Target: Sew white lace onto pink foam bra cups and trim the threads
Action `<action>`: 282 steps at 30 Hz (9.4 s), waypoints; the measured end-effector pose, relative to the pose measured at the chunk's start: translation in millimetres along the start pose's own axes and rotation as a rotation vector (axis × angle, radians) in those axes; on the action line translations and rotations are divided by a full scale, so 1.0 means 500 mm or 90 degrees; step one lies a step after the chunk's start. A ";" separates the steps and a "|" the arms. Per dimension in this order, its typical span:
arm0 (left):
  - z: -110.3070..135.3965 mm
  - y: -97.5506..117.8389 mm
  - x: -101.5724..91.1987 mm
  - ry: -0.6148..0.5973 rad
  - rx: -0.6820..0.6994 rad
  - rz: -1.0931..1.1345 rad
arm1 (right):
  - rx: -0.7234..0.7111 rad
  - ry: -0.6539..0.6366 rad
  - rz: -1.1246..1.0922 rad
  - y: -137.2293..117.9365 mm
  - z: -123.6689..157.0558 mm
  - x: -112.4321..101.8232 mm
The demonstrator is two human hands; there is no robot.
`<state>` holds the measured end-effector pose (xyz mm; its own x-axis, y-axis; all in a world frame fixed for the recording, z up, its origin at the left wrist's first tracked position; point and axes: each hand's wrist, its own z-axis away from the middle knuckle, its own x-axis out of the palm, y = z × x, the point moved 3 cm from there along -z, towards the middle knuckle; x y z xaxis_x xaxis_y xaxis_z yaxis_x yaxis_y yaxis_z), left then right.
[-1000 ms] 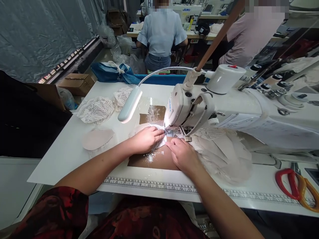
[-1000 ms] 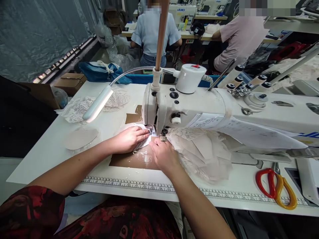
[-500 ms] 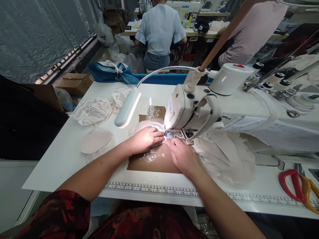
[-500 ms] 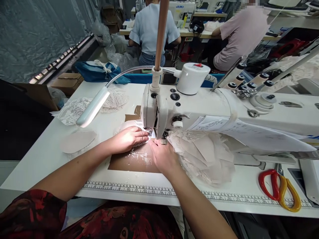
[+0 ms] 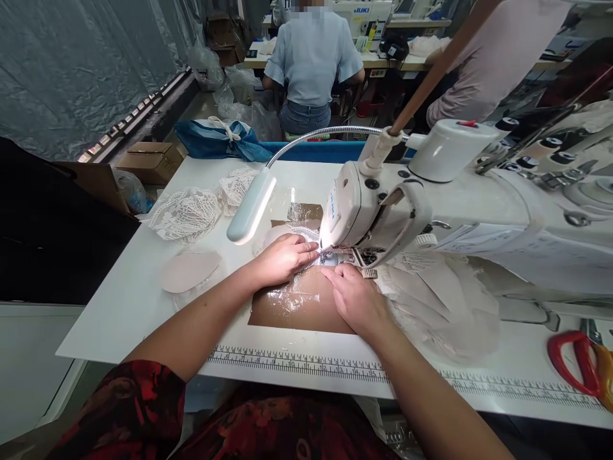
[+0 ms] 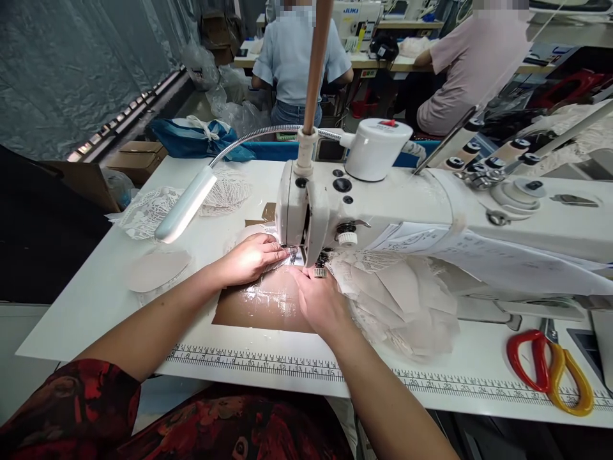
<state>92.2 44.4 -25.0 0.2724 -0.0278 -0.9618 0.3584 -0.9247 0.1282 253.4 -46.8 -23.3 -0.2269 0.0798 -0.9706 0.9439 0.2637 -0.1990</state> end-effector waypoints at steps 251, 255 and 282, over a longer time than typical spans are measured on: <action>0.034 0.050 -0.016 0.050 0.059 0.127 | -0.114 -0.001 0.017 0.003 0.014 -0.003; 0.036 0.052 -0.013 0.022 0.062 0.072 | -0.115 -0.007 0.006 0.004 0.013 -0.002; 0.038 0.054 -0.003 -0.027 0.058 -0.001 | -0.109 0.002 -0.016 0.005 0.016 -0.001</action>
<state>84.8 12.1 -24.8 0.2331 -0.0403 -0.9716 0.2752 -0.9555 0.1057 257.8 -54.0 -24.4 -0.2512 0.0743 -0.9651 0.8833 0.4254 -0.1971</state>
